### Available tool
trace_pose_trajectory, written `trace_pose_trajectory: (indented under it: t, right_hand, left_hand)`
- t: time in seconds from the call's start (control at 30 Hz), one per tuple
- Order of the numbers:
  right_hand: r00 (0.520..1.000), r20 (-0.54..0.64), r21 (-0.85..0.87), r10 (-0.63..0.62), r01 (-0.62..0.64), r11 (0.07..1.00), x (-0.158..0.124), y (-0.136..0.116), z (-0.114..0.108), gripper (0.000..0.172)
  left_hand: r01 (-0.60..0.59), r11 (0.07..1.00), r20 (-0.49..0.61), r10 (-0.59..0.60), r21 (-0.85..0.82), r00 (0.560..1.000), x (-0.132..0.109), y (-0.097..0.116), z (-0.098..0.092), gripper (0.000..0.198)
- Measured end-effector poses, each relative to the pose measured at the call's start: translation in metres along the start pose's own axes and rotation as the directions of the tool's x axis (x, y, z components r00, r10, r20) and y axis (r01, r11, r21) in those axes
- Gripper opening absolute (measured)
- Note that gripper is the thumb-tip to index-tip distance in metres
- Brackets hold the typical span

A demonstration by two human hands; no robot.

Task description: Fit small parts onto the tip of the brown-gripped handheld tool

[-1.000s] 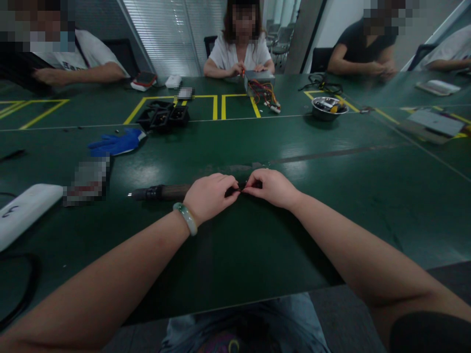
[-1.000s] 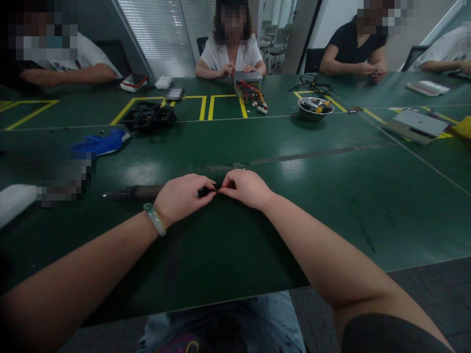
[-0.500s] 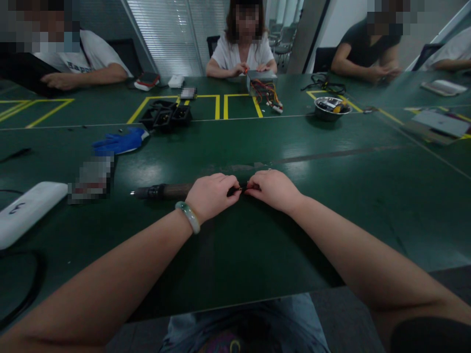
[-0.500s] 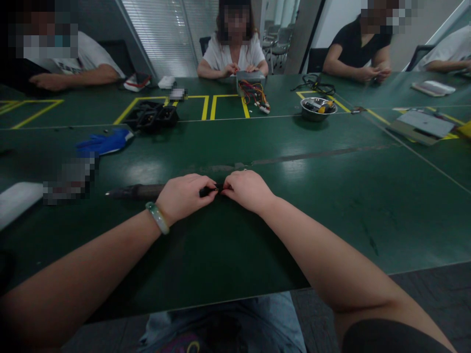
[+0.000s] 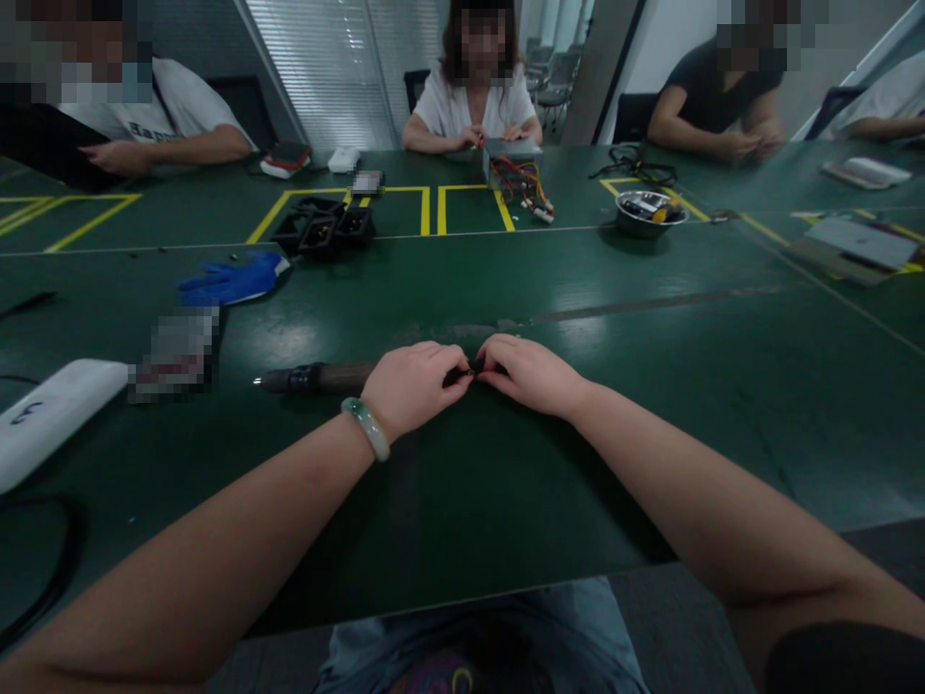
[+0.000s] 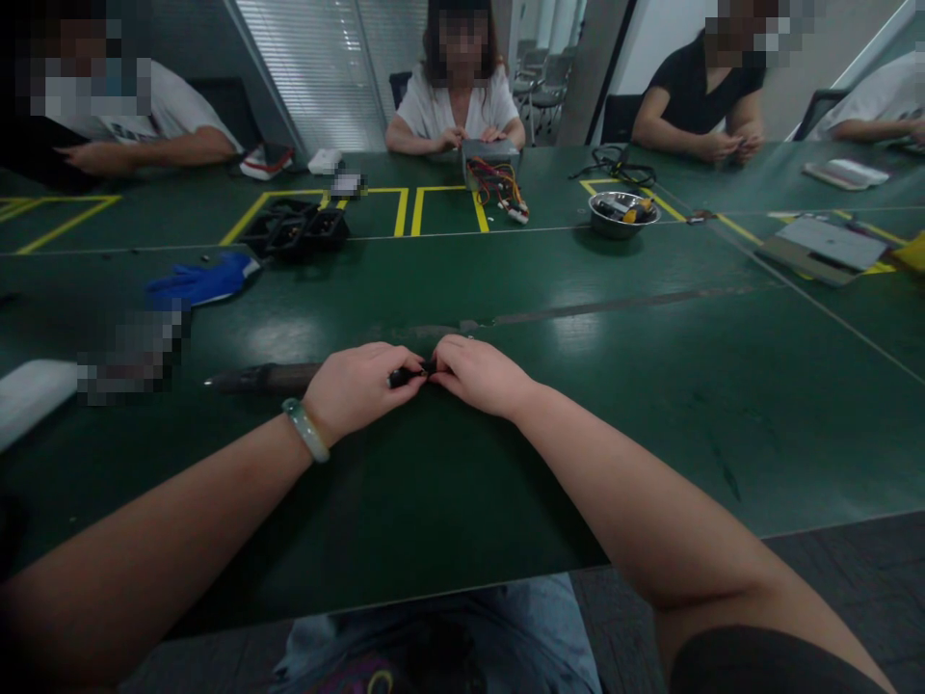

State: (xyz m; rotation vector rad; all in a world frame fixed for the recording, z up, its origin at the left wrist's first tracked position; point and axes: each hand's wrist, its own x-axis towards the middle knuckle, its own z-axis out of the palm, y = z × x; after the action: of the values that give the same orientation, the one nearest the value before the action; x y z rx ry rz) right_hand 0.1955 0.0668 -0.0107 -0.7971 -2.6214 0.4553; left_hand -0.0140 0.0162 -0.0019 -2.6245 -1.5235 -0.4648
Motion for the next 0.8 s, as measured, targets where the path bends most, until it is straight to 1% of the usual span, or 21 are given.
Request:
trace_pose_trajectory:
  t: [0.17,0.27,0.33,0.4,0.47,0.5,0.57,0.63,0.67,0.7,0.73,0.8]
  right_hand:
    - [1.000,-0.005,0.006,-0.016,0.016,1.000,0.001,0.000,0.002,0.012]
    - [1.000,-0.010,0.010,-0.021,0.021,1.000,0.001,-0.001,0.001,0.012]
    - [1.000,-0.016,0.011,-0.012,0.012,1.000,0.001,-0.002,0.002,0.013]
    - [1.000,-0.021,0.009,0.000,0.000,1.000,0.001,-0.003,0.003,0.013]
    - [1.000,-0.022,0.001,0.005,-0.005,1.000,0.001,-0.003,0.004,0.013]
    - [1.000,-0.020,-0.005,0.002,-0.002,1.000,0.001,-0.003,0.003,0.012]
    - [1.000,-0.021,-0.026,0.003,-0.003,1.000,0.001,0.000,-0.001,0.011]
    - [0.999,-0.032,-0.059,0.031,-0.033,0.998,-0.003,0.008,-0.011,0.011]
    - [0.997,-0.043,-0.081,0.060,-0.063,0.995,-0.008,0.014,-0.019,0.011]
    - [0.994,-0.052,-0.104,0.099,-0.104,0.989,-0.016,0.021,-0.028,0.011]
    - [0.988,-0.059,-0.130,0.143,-0.150,0.980,-0.026,0.030,-0.038,0.013]
    - [0.966,-0.074,-0.190,0.250,-0.259,0.947,-0.056,0.051,-0.061,0.015]
  left_hand:
    - [-0.002,1.000,0.014,0.002,0.010,1.000,0.000,0.000,0.000,0.018]
    - [-0.006,1.000,-0.006,0.006,-0.001,1.000,-0.001,0.000,-0.001,0.017]
    - [-0.033,0.999,-0.054,0.031,-0.027,0.998,-0.001,0.002,-0.004,0.021]
    - [-0.082,0.995,-0.129,0.073,-0.065,0.989,-0.002,0.006,-0.007,0.027]
    - [-0.138,0.985,-0.187,0.117,-0.106,0.975,-0.005,0.010,-0.012,0.025]
    - [-0.171,0.977,-0.194,0.144,-0.129,0.970,-0.006,0.012,-0.014,0.022]
    - [-0.276,0.946,-0.148,0.252,-0.173,0.956,-0.009,0.014,-0.017,0.016]
    - [-0.404,0.890,-0.058,0.401,-0.213,0.914,-0.012,0.014,-0.018,0.015]
    - [-0.446,0.866,-0.023,0.453,-0.224,0.891,-0.013,0.014,-0.018,0.016]
    - [-0.479,0.846,0.007,0.494,-0.234,0.870,-0.014,0.013,-0.017,0.017]
    - [-0.493,0.836,0.027,0.513,-0.240,0.858,-0.014,0.013,-0.016,0.017]
    - [-0.496,0.830,0.047,0.523,-0.255,0.851,-0.015,0.012,-0.014,0.018]
